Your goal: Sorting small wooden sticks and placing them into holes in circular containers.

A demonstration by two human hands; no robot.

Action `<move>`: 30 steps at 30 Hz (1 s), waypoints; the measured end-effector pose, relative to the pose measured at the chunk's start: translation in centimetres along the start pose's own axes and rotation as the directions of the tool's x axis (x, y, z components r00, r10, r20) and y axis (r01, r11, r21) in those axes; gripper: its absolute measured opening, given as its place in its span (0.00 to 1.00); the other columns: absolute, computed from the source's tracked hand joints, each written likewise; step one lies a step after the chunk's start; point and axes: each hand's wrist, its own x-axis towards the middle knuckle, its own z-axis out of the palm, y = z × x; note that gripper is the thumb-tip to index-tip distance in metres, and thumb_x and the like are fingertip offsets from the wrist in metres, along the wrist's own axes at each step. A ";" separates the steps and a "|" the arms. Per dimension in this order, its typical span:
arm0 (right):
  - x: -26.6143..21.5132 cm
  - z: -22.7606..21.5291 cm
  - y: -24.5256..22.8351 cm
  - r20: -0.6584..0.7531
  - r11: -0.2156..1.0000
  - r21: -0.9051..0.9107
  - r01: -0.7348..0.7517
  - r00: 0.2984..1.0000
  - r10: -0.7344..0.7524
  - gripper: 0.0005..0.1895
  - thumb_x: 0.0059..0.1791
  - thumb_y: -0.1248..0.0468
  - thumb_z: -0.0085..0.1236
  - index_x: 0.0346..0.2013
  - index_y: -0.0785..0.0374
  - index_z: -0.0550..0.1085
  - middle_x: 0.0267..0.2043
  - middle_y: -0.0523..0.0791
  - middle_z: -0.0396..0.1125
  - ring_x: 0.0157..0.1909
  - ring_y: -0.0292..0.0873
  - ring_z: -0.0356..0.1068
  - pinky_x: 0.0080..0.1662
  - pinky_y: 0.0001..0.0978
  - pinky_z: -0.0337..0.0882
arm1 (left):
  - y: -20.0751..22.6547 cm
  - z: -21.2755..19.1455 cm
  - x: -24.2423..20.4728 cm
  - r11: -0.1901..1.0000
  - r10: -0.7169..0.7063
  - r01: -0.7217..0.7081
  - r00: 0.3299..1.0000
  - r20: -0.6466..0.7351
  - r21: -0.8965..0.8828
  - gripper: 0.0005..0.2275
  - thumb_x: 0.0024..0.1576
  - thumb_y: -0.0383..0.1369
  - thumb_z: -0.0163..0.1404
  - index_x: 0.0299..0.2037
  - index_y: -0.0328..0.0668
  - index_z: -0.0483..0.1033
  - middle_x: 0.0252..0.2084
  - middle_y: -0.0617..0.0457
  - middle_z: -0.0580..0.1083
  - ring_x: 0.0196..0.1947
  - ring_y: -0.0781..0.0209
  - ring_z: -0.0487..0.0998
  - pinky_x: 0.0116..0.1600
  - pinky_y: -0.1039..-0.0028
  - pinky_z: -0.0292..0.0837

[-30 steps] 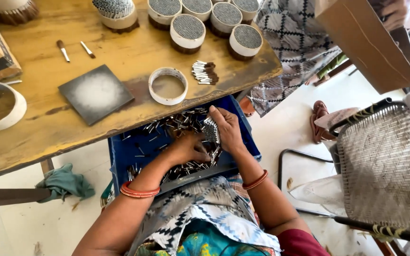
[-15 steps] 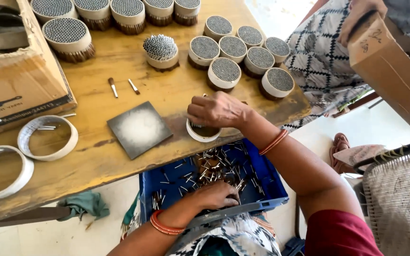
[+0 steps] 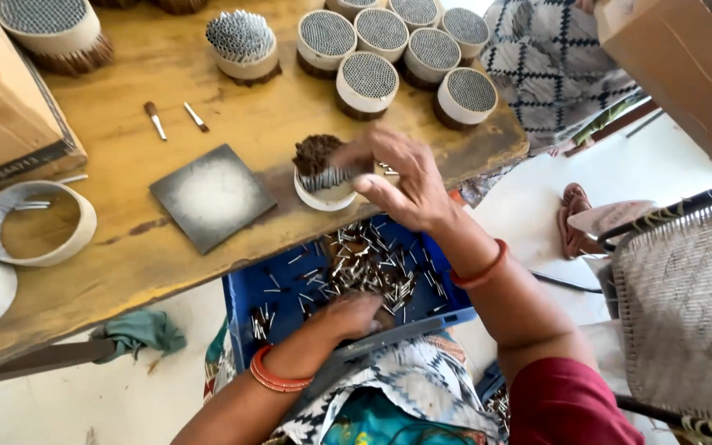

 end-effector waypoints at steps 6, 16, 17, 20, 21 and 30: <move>-12.2 4.7 6.1 0.583 0.940 -0.154 -0.304 0.740 0.335 0.30 0.51 0.43 0.53 0.53 0.66 0.75 0.54 0.56 0.71 0.57 0.56 0.70 0.59 0.44 0.68 | 0.8 -3.4 0.2 0.946 -0.302 0.310 0.949 -0.096 0.095 0.09 0.59 0.33 0.49 0.46 0.39 0.76 0.44 0.37 0.77 0.45 0.37 0.79 0.47 0.49 0.75; -18.6 20.8 24.1 -0.168 0.310 -0.321 -0.895 0.376 0.911 0.68 0.44 0.21 0.36 0.74 0.77 0.39 0.76 0.65 0.28 0.76 0.69 0.27 0.69 0.63 0.32 | 4.1 -13.4 -1.4 0.851 -0.486 0.526 0.797 -0.359 0.016 0.19 0.54 0.38 0.56 0.55 0.45 0.70 0.61 0.42 0.68 0.60 0.36 0.67 0.61 0.44 0.63; -17.0 20.2 19.5 -0.126 0.355 -0.348 -0.867 0.419 0.899 0.61 0.44 0.23 0.36 0.74 0.66 0.46 0.78 0.62 0.31 0.78 0.68 0.27 0.71 0.65 0.31 | 3.9 -13.9 -1.8 0.824 -0.519 0.567 0.750 -0.410 -0.008 0.21 0.56 0.40 0.54 0.58 0.47 0.69 0.65 0.42 0.66 0.63 0.35 0.65 0.64 0.42 0.60; -15.5 22.8 12.8 0.005 0.580 -0.438 -0.687 0.643 0.766 0.54 0.45 0.28 0.44 0.74 0.62 0.54 0.78 0.61 0.36 0.79 0.68 0.32 0.72 0.63 0.36 | -0.3 -12.6 -3.9 0.759 -0.570 0.651 0.664 -0.484 -0.002 0.26 0.60 0.44 0.50 0.68 0.48 0.62 0.70 0.37 0.60 0.69 0.32 0.59 0.69 0.39 0.52; -14.7 23.4 12.6 0.067 0.722 -0.490 -0.489 0.805 0.590 0.54 0.47 0.32 0.52 0.74 0.68 0.55 0.77 0.65 0.38 0.77 0.69 0.37 0.72 0.58 0.41 | -2.6 -12.6 -3.7 0.741 -0.547 0.670 0.640 -0.540 0.043 0.30 0.62 0.46 0.48 0.74 0.46 0.57 0.71 0.34 0.57 0.71 0.29 0.56 0.71 0.37 0.47; -14.1 15.2 11.9 0.242 0.658 -0.725 0.204 0.970 -0.034 0.31 0.44 0.58 0.61 0.61 0.63 0.72 0.61 0.55 0.66 0.61 0.56 0.64 0.64 0.51 0.67 | -3.6 -12.9 -5.0 0.603 -0.705 0.796 0.493 -0.509 -0.064 0.36 0.62 0.54 0.44 0.74 0.42 0.48 0.77 0.34 0.47 0.74 0.29 0.44 0.71 0.36 0.34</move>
